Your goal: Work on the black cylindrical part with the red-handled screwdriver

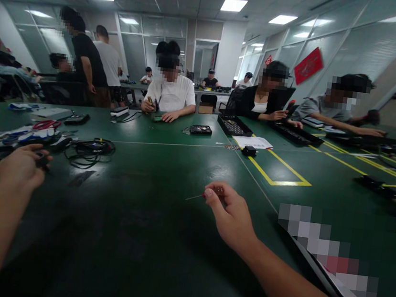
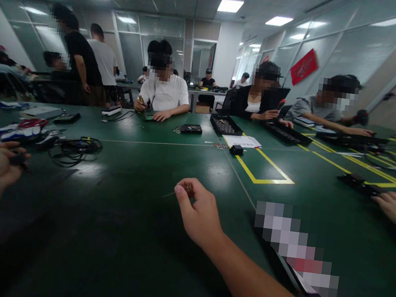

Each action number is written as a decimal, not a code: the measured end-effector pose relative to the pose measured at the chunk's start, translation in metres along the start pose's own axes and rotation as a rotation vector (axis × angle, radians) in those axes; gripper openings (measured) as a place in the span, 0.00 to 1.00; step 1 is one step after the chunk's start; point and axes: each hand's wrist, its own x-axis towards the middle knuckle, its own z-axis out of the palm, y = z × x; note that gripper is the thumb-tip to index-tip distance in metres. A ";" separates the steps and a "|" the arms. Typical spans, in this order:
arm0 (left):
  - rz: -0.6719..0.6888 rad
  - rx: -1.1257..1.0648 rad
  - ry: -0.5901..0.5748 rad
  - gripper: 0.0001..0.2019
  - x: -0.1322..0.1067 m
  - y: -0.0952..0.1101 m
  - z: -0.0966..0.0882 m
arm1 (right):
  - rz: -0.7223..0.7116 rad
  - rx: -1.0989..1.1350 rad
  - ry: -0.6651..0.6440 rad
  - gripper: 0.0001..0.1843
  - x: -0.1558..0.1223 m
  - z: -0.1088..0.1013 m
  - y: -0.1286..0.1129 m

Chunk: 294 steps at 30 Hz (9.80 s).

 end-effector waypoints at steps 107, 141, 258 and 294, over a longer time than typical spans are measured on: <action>0.526 0.319 -1.237 0.18 -0.242 -0.094 0.113 | -0.256 -0.247 0.048 0.15 0.001 -0.003 -0.013; 0.561 0.352 -1.192 0.17 -0.241 -0.092 0.111 | -0.016 -0.092 0.079 0.05 0.002 -0.003 -0.004; 0.793 0.515 -1.094 0.20 -0.238 -0.093 0.112 | 0.062 0.048 0.209 0.10 0.012 0.000 0.013; 0.763 0.570 -1.109 0.27 -0.239 -0.093 0.111 | 0.035 -0.060 0.204 0.10 0.012 -0.001 0.012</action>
